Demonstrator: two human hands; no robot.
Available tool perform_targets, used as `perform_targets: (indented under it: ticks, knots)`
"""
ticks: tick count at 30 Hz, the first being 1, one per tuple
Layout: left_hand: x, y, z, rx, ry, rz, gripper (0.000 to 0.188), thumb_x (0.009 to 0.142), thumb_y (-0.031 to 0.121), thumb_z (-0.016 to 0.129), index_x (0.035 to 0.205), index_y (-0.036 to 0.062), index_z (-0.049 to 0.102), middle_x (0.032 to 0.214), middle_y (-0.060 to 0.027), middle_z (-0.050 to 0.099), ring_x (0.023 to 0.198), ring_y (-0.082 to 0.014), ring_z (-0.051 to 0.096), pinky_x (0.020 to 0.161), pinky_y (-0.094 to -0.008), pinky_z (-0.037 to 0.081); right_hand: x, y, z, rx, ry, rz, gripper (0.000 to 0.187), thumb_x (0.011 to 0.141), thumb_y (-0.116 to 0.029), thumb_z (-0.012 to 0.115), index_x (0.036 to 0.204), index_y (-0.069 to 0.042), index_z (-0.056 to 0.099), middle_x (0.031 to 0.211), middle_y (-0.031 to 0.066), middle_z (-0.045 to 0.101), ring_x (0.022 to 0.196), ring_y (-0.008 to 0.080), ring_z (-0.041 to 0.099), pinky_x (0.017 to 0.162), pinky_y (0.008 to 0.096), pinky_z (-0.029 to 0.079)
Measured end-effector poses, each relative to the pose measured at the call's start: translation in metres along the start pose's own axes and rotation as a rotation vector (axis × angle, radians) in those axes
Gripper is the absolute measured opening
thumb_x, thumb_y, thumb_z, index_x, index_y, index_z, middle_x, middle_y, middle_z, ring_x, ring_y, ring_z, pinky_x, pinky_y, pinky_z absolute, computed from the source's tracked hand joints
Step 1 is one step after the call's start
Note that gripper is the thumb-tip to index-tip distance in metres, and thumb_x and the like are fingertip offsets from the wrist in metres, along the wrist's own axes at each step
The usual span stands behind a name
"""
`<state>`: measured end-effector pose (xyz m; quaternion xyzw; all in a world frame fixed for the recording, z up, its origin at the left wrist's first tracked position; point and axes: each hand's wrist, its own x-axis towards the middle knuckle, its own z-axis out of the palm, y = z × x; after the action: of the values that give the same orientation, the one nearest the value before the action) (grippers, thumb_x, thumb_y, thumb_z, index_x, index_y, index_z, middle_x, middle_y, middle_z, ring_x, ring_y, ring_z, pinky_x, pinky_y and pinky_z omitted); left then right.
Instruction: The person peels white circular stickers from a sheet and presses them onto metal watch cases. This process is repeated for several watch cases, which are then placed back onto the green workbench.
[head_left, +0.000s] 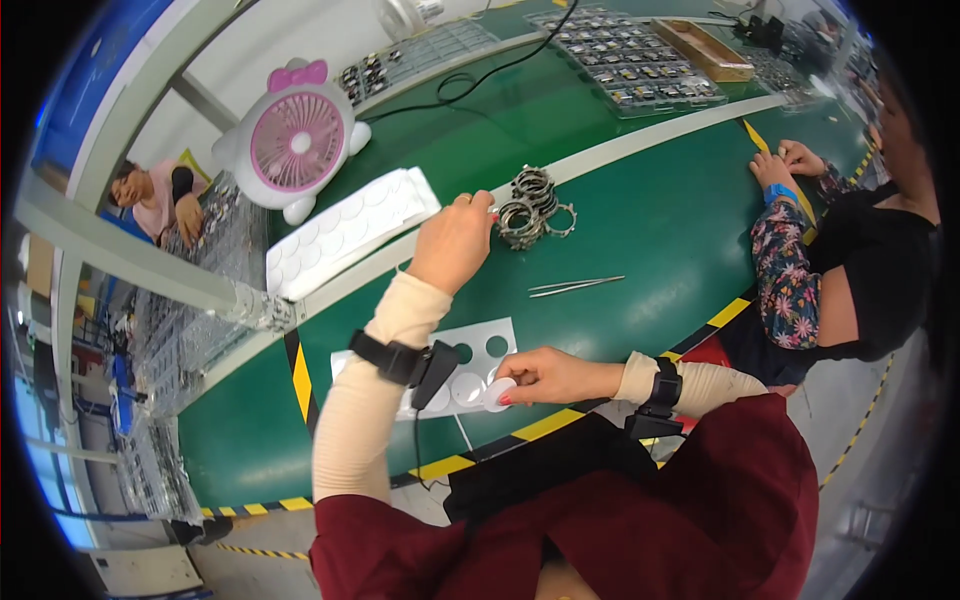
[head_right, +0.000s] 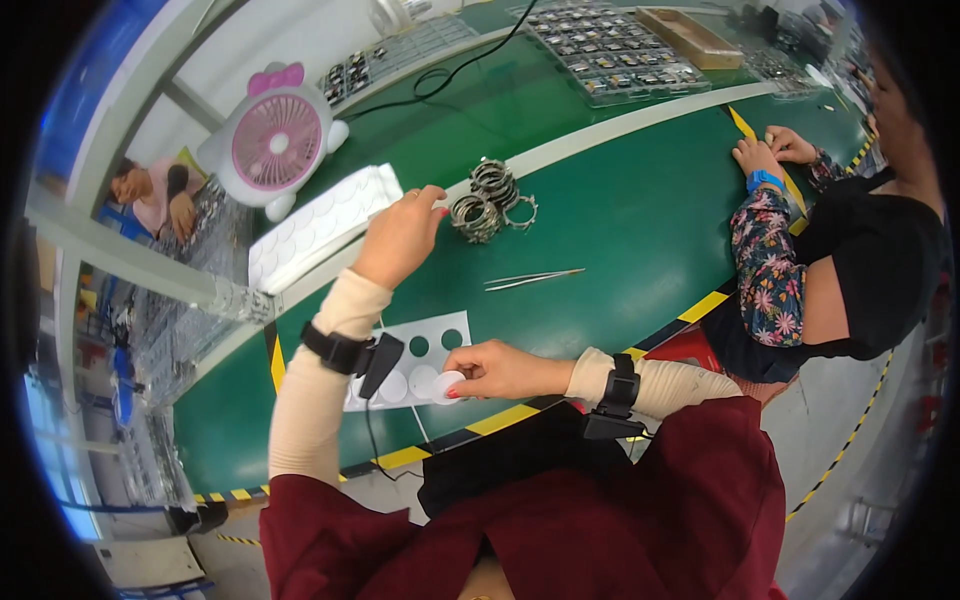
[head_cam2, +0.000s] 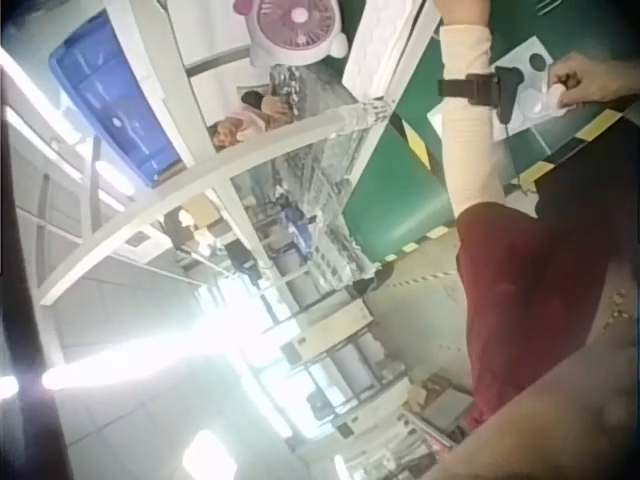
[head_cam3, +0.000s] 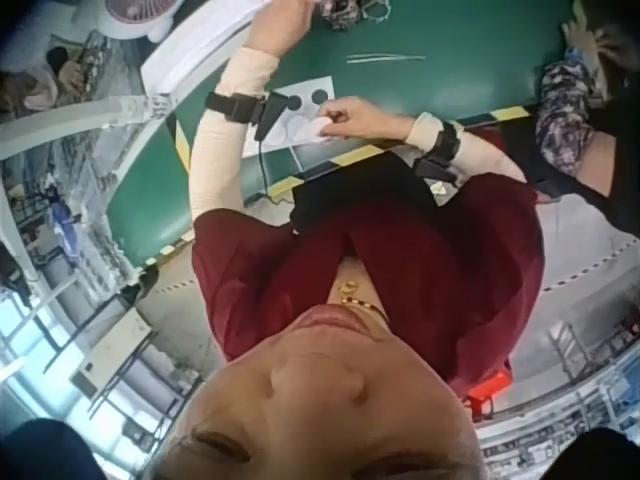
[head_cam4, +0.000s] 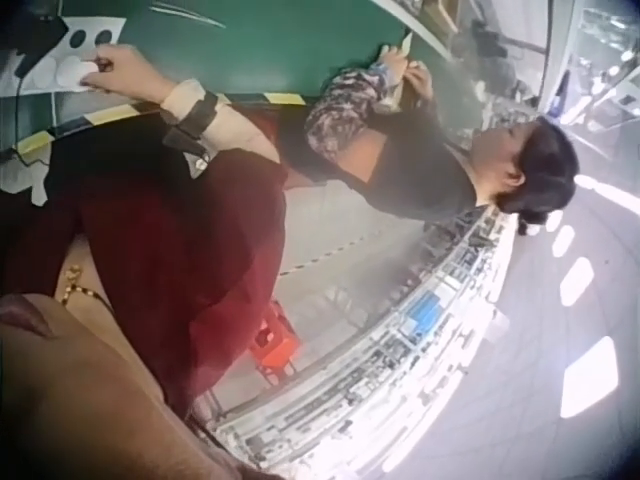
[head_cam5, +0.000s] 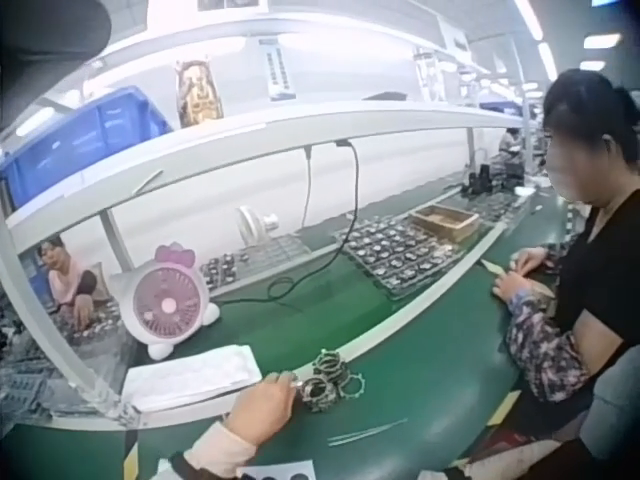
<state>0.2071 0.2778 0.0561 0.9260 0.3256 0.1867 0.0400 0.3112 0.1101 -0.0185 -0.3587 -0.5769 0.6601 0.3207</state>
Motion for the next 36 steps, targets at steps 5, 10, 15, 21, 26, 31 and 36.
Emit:
perform_targets:
  ticks: [5,10,15,21,26,31,36]
  knots:
    - [0.028,-0.01,0.047,-0.106,-0.003,-0.06,0.021,0.08,0.02,0.061,0.072,0.0008,0.063,0.075,-0.0194,0.061,0.074,-0.0364,0.06,0.066,-0.0442,0.047,-0.01,0.001,-0.015,0.055,0.016,0.096,0.014,0.085,-0.013,0.063,0.092,-0.002,0.06,0.081,0.0008,0.057,0.068,0.0057,0.052,0.059,0.0206,0.043]
    - [0.018,-0.027,0.04,-0.332,0.061,-0.108,0.015,0.081,0.012,0.059,0.076,-0.0018,0.062,0.073,-0.0189,0.062,0.061,-0.0336,0.061,0.054,-0.0387,0.048,-0.004,0.007,-0.01,-0.072,0.048,-0.183,0.015,0.086,-0.014,0.063,0.089,0.0,0.058,0.089,0.0007,0.051,0.068,0.005,0.05,0.056,0.0208,0.042]
    - [-0.002,-0.013,0.0,-0.796,-0.077,-0.434,0.018,0.087,0.007,0.049,0.1,-0.0029,0.056,0.071,-0.0113,0.061,0.043,-0.015,0.055,0.037,-0.0236,0.041,-0.013,0.003,-0.014,0.1,0.068,-0.003,0.015,0.085,-0.014,0.062,0.088,-0.001,0.057,0.089,0.0005,0.051,0.069,0.0052,0.048,0.06,0.0217,0.042]
    - [-0.099,-0.048,-0.005,-1.502,-0.272,-0.87,0.037,0.089,0.005,0.041,0.125,-0.0007,0.034,0.088,-0.0173,0.062,0.06,-0.0189,0.063,0.041,-0.0242,0.046,0.036,-0.048,-0.002,-0.066,0.377,-0.526,0.011,0.087,-0.012,0.06,0.089,-0.001,0.058,0.085,-0.0018,0.054,0.073,0.0044,0.05,0.062,0.0201,0.041]
    - [-0.137,-0.044,0.008,-1.795,-0.239,-0.799,0.037,0.094,0.012,0.041,0.128,-0.001,0.034,0.108,-0.0229,0.057,0.086,-0.0271,0.064,0.063,-0.0278,0.055,0.1,-0.039,-0.011,0.256,0.557,-0.473,0.016,0.086,-0.013,0.061,0.093,0.0,0.059,0.083,0.0,0.058,0.073,0.005,0.053,0.061,0.02,0.043]
    - [-0.156,-0.046,0.005,-2.291,0.025,-0.788,0.046,0.095,0.032,0.041,0.129,0.001,0.035,0.125,-0.0273,0.045,0.115,-0.0363,0.048,0.093,-0.0388,0.047,0.111,-0.032,0.003,0.411,0.563,-0.457,0.019,0.086,-0.014,0.06,0.098,0.002,0.059,0.086,0.0021,0.062,0.076,0.0063,0.056,0.063,0.0199,0.046]
    - [-0.149,-0.039,-0.001,-2.416,0.158,-0.743,0.051,0.093,0.042,0.041,0.125,0.0026,0.04,0.126,-0.0247,0.044,0.121,-0.0367,0.043,0.099,-0.0425,0.043,0.105,-0.026,0.011,0.377,0.504,-0.369,0.022,0.09,-0.01,0.055,0.108,0.003,0.055,0.1,0.0047,0.061,0.09,0.0085,0.056,0.078,0.0222,0.046]
